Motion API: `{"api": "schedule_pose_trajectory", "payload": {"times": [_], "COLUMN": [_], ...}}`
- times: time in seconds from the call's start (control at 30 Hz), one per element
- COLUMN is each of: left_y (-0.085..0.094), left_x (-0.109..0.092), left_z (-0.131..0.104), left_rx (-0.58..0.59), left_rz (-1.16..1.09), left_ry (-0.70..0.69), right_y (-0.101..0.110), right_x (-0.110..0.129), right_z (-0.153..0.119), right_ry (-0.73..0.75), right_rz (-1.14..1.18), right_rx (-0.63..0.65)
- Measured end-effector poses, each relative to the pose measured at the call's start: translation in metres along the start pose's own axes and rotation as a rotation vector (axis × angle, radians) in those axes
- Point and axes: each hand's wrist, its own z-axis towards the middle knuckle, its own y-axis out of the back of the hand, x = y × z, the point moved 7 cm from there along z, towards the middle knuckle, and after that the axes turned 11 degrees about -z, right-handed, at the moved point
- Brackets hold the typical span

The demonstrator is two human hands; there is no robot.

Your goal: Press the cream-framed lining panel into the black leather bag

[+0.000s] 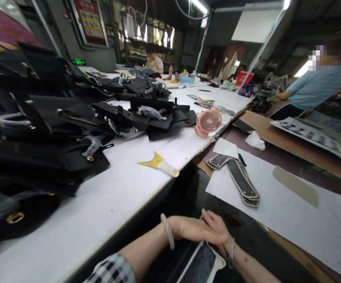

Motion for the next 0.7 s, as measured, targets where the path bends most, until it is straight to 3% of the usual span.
{"api": "schedule_pose_trajectory", "payload": {"times": [0.07,0.17,0.23,0.3,0.4,0.47,0.53,0.6,0.7], "left_y": [0.001,0.003,0.003,0.001,0.001,0.001,0.002,0.003,0.003], "left_x": [0.001,0.003,0.002,0.000,0.000,0.002,0.005,0.007,0.011], "left_z": [-0.001,0.000,0.001,0.003,0.003,0.002,0.002,0.003,0.005], "left_rx": [0.003,0.011,0.033,0.054,0.037,0.005,-0.027,-0.046,-0.066], "left_rz": [-0.017,-0.028,-0.005,-0.004,-0.034,-0.042,-0.046,-0.051,-0.069], "left_ry": [0.032,0.095,0.087,0.071,0.081,0.102,0.119,0.126,0.139], "right_y": [0.023,0.043,0.033,0.009,-0.019,-0.016,0.005,0.038,0.082], "right_x": [0.028,0.097,0.147,0.186,0.209,0.201,0.174,0.132,0.053], "right_z": [0.039,0.086,0.105,0.118,0.128,0.127,0.117,0.097,0.046], "right_ry": [0.075,0.282,0.418,0.478,0.480,0.477,0.470,0.437,0.336], "right_rz": [-0.045,-0.138,-0.209,-0.281,-0.328,-0.311,-0.261,-0.186,-0.058], "right_rx": [-0.056,-0.100,-0.040,0.072,0.188,0.248,0.307,0.372,0.502]}}
